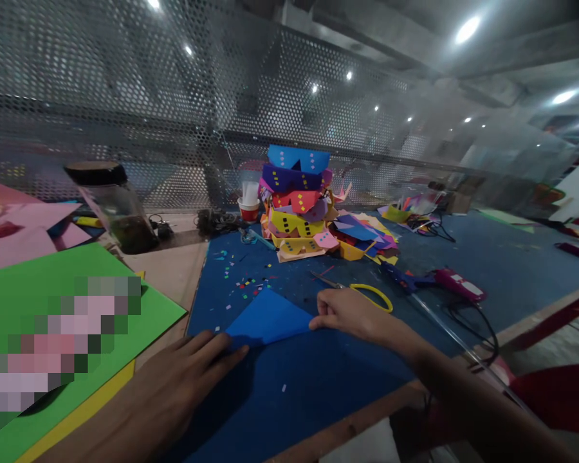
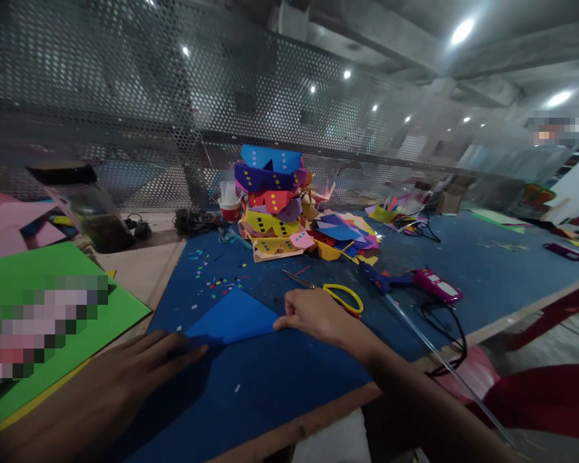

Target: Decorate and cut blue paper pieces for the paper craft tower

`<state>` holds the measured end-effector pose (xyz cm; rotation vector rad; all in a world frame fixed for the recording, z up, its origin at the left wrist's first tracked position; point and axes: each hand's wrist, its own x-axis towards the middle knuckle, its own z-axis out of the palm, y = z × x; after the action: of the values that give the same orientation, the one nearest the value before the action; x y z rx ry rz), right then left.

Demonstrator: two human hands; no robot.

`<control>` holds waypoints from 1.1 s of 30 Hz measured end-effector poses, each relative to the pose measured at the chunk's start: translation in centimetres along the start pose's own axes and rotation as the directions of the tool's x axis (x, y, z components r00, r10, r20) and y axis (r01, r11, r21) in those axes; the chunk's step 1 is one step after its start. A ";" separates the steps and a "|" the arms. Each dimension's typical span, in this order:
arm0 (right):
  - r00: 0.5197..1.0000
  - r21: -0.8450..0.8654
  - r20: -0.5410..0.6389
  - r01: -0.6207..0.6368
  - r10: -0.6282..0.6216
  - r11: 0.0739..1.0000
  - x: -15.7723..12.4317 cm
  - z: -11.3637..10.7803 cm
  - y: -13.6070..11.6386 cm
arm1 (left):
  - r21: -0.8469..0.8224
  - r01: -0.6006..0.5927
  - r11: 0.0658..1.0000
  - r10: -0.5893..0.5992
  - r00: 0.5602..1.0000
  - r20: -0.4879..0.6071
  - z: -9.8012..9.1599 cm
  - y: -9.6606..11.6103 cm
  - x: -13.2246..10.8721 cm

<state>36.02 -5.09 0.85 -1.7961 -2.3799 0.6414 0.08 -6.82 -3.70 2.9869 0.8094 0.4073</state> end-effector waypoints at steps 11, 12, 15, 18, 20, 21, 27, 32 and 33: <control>0.985 -0.113 -0.173 -0.016 -0.004 0.994 -2.2 -1.6 2.0 | 0.005 0.018 1.000 -0.018 1.000 -0.002 0.8 -0.4 0.3; 0.977 -0.142 -0.211 -0.062 0.031 0.988 -2.6 -1.8 2.5 | 0.013 0.020 1.000 -0.020 1.000 -0.003 0.8 -0.5 0.3; 0.960 -0.252 -0.250 -0.189 0.125 0.949 -3.7 -2.1 4.1 | -0.003 0.007 1.000 -0.007 1.000 -0.031 1.0 -0.7 0.2; 0.954 -0.262 -0.222 -0.257 0.201 0.930 -4.2 -2.1 5.1 | -0.029 -0.005 1.000 0.003 0.999 -0.049 1.1 -0.9 0.1; 0.941 -0.211 -0.205 -0.310 0.268 0.927 -4.0 -2.2 5.2 | -0.019 0.006 1.000 -0.007 0.999 -0.043 1.2 -0.9 0.2; 0.935 -0.190 -0.197 -0.332 0.295 0.924 -3.9 -2.2 5.1 | -0.013 0.011 1.000 -0.011 0.999 -0.038 1.2 -0.9 0.2; 0.904 -0.151 -0.236 -0.397 0.357 0.905 -3.8 -2.4 5.8 | -0.008 0.031 0.999 -0.031 0.999 -0.027 0.6 -0.2 0.6; 0.889 0.441 -0.274 -0.224 0.368 0.869 -6.2 -2.0 6.3 | -0.021 0.048 0.999 -0.049 0.999 -0.014 0.1 0.0 0.7; 0.907 0.552 -0.273 -0.124 0.320 0.824 -6.6 -2.0 5.8 | -0.024 0.043 0.999 -0.044 0.999 -0.011 0.2 -0.1 0.7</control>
<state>43.86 -9.43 1.59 -1.7610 -1.5680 0.8112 0.66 -6.41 -3.70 2.9421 0.8628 0.4296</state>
